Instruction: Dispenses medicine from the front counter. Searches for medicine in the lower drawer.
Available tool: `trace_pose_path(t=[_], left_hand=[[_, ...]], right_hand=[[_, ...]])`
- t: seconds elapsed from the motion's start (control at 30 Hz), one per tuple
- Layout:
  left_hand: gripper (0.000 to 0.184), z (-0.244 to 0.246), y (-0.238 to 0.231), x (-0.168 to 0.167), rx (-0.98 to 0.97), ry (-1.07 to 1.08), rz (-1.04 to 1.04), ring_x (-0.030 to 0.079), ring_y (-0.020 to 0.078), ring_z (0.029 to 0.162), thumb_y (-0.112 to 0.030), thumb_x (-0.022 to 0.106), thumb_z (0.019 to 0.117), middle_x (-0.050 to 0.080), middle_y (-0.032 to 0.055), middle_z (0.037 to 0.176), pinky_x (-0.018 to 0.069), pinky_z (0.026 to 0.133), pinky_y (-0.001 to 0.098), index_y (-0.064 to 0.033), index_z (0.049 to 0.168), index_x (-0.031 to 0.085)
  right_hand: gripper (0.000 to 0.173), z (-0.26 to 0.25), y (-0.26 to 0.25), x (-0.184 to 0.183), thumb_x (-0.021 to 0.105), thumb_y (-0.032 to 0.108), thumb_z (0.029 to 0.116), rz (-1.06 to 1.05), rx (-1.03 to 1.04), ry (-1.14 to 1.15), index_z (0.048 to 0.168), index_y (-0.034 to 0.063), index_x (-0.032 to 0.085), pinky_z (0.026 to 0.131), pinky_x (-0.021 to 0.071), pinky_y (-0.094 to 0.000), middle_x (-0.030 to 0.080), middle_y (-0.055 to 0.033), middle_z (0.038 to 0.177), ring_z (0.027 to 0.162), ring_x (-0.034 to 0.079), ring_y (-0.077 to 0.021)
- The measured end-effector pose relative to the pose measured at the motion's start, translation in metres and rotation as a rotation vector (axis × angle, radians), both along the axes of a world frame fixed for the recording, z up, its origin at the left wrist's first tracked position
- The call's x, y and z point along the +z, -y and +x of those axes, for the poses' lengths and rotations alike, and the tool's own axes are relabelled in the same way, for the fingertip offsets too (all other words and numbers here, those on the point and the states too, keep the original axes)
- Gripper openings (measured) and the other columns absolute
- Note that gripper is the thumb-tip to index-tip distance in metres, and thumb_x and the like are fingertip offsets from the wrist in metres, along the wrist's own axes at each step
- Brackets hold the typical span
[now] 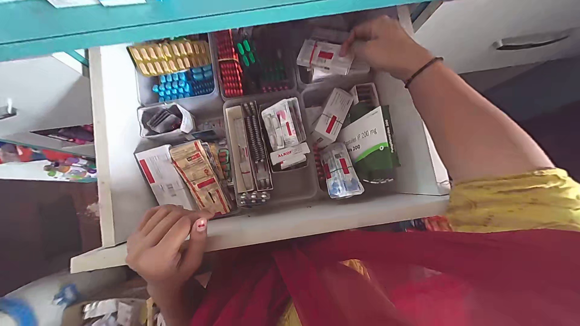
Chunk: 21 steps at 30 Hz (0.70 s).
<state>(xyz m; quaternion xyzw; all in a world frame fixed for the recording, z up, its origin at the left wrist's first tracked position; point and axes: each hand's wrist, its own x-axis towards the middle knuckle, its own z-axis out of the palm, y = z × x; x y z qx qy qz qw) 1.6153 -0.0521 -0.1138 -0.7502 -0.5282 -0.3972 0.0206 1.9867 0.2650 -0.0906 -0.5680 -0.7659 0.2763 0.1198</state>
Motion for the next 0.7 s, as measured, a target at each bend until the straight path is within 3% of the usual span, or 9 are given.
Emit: trace_pose_path(t=[0.1,0.27,0.4,0.6,0.7], left_hand=[[0.045,0.012,0.011,-0.003,0.064,-0.088,0.036,0.066,0.0247,0.074,-0.030,0.045,0.1078,0.071,0.0141,0.073,0.0486,0.078,0.0370,-0.0035,0.079,0.069],[0.057,0.019,0.030,-0.023,0.267,-0.177,0.000,0.066,0.0280,0.073,-0.038,0.038,0.1085,0.072,0.0150,0.074,0.0459,0.081,0.0402,-0.0041,0.078,0.072],[0.059,0.021,0.031,-0.028,0.324,-0.185,0.078,0.063,0.0271,0.063,-0.033,0.037,0.1089,0.069,0.0153,0.066,0.0447,0.073,0.0393,-0.0030,0.069,0.067],[0.059,0.020,0.022,-0.039,0.324,-0.138,0.202,0.057,0.0248,0.056,-0.030,0.037,0.1081,0.063,0.0139,0.058,0.0424,0.068,0.0369,-0.0033,0.062,0.063],[0.061,0.019,0.021,-0.042,0.331,-0.128,0.236,0.055,0.0234,0.055,-0.034,0.036,0.1098,0.059,0.0123,0.056,0.0416,0.067,0.0361,-0.0045,0.063,0.062]], right_hand=[[0.039,-0.003,0.003,0.005,0.049,0.027,0.1049,0.053,0.059,0.105,0.127,-0.0029,0.063,0.100,0.0441,-0.0606,0.065,-0.0277,0.122,0.115,0.063,-0.0413],[0.037,0.011,0.046,0.036,0.044,0.016,0.1042,0.162,0.254,0.315,0.127,-0.0079,0.060,0.099,0.0388,-0.0728,0.056,-0.0358,0.130,0.125,0.052,-0.0550],[0.039,0.034,0.077,0.053,0.041,0.017,0.1050,0.203,0.333,0.325,0.126,-0.0085,0.062,0.098,0.0399,-0.0714,0.058,-0.0358,0.130,0.123,0.055,-0.0548],[0.045,0.035,0.031,0.038,0.043,0.017,0.1070,0.126,0.215,0.297,0.140,-0.0125,0.051,0.108,0.0327,-0.0701,0.052,-0.0404,0.137,0.132,0.047,-0.0570],[0.053,0.013,0.003,0.020,0.042,0.027,0.1089,0.091,0.185,0.305,0.150,-0.0054,0.043,0.113,0.0302,-0.0679,0.047,-0.0354,0.146,0.140,0.043,-0.0510]])
